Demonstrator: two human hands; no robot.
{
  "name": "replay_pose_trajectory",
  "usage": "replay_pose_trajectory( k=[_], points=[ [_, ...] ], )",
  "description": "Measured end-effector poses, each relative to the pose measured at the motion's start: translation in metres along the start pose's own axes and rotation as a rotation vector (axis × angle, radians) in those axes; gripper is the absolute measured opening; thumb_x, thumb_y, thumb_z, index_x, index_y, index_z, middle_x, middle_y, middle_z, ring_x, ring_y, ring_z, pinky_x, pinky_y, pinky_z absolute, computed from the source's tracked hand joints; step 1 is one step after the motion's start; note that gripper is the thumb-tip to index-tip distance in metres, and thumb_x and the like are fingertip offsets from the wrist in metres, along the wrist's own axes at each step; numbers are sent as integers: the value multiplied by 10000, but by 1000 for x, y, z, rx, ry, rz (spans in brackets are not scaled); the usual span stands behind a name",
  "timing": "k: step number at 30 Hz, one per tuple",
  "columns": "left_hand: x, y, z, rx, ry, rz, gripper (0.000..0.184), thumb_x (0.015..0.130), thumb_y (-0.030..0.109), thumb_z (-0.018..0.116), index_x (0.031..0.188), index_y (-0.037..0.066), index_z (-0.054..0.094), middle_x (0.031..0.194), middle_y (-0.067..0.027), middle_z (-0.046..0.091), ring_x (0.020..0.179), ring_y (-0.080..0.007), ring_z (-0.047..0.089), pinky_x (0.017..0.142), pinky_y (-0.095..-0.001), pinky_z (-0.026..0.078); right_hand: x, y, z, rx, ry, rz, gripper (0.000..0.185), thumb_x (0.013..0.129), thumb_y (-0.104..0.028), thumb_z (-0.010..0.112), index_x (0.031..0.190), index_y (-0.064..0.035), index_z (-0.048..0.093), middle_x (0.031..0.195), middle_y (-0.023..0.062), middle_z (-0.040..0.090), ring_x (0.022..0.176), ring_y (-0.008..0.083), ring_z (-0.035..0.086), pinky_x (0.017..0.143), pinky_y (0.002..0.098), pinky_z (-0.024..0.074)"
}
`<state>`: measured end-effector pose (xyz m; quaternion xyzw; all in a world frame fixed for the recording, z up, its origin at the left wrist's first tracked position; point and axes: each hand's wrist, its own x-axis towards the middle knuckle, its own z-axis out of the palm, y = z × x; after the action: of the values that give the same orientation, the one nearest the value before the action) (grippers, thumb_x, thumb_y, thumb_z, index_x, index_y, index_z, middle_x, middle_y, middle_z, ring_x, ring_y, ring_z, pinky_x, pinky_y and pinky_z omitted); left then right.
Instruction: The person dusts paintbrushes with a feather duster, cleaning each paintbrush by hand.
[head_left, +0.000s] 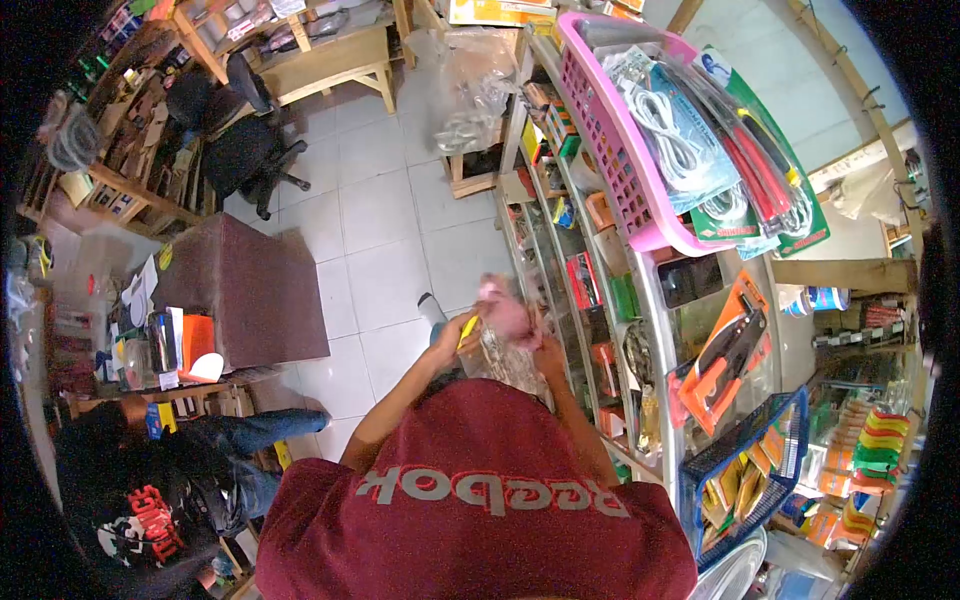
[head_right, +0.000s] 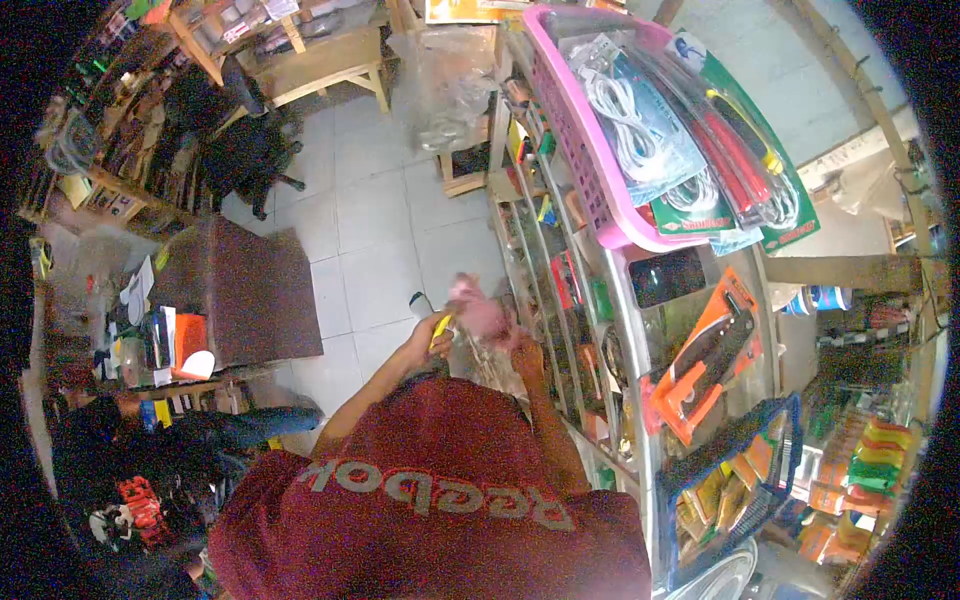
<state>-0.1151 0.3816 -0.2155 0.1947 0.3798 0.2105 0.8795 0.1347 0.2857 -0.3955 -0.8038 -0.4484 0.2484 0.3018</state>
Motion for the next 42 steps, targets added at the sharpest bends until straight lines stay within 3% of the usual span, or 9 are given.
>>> replay_pose_trajectory(
  k=[7,10,22,24,29,33,36,40,42],
  points=[
    [11,-16,-3,378,240,303,322,995,361,380,875,93,511,511,27,383,373,-99,328,410,-270,345,17,0,-26,-213,-263,-355,281,785,-237,577,948,-28,672,869,241,656,845,377,656,740,452,502],
    [8,-12,5,636,370,374,292,995,325,413,930,66,530,536,5,446,420,-104,403,413,-271,351,17,-21,-38,-70,-139,-10,295,787,-253,587,966,-34,673,917,237,659,887,358,655,768,443,499],
    [2,-5,-2,796,317,350,261,983,320,471,1015,70,538,571,-25,501,489,-114,478,456,-292,375,5,-55,-57,-319,-161,-255,212,758,-185,606,849,-1,661,824,234,651,807,431,634,696,477,507],
    [0,-5,1,827,316,338,256,984,313,471,1028,69,531,577,-27,502,500,-110,480,463,-290,379,9,-35,-38,-108,58,-83,201,744,-168,592,835,-2,660,807,231,648,787,444,624,694,495,504],
    [0,-8,-5,979,325,493,210,977,256,465,1058,64,491,645,-103,587,573,-234,593,530,-364,449,-1,-65,-61,-334,-139,-256,206,743,-119,578,884,-8,678,798,236,645,780,404,648,726,466,507],
    [-17,7,9,1147,362,506,179,966,220,466,1052,63,474,719,-177,621,673,-359,635,594,-428,474,4,-62,-58,-34,95,4,247,785,-171,552,934,-17,675,843,230,654,823,409,639,736,482,500],
    [-12,-2,0,1176,382,753,206,962,230,473,1088,68,485,713,-205,603,681,-390,623,601,-446,467,13,-48,-56,-347,-148,-383,218,786,-142,573,920,-13,688,865,233,662,838,378,657,721,448,507],
    [-20,7,8,1151,426,594,274,968,281,459,1155,84,500,717,-219,594,696,-410,616,613,-462,460,27,-25,-36,81,76,32,295,807,-263,578,933,-20,688,870,228,663,845,394,641,749,474,503],
    [-19,2,2,1111,415,585,307,971,308,450,1185,95,507,715,-214,598,696,-408,616,614,-462,459,26,-23,-30,-68,-1,-94,255,806,-196,573,949,-16,682,849,200,682,832,344,666,749,437,508]
  ],
)
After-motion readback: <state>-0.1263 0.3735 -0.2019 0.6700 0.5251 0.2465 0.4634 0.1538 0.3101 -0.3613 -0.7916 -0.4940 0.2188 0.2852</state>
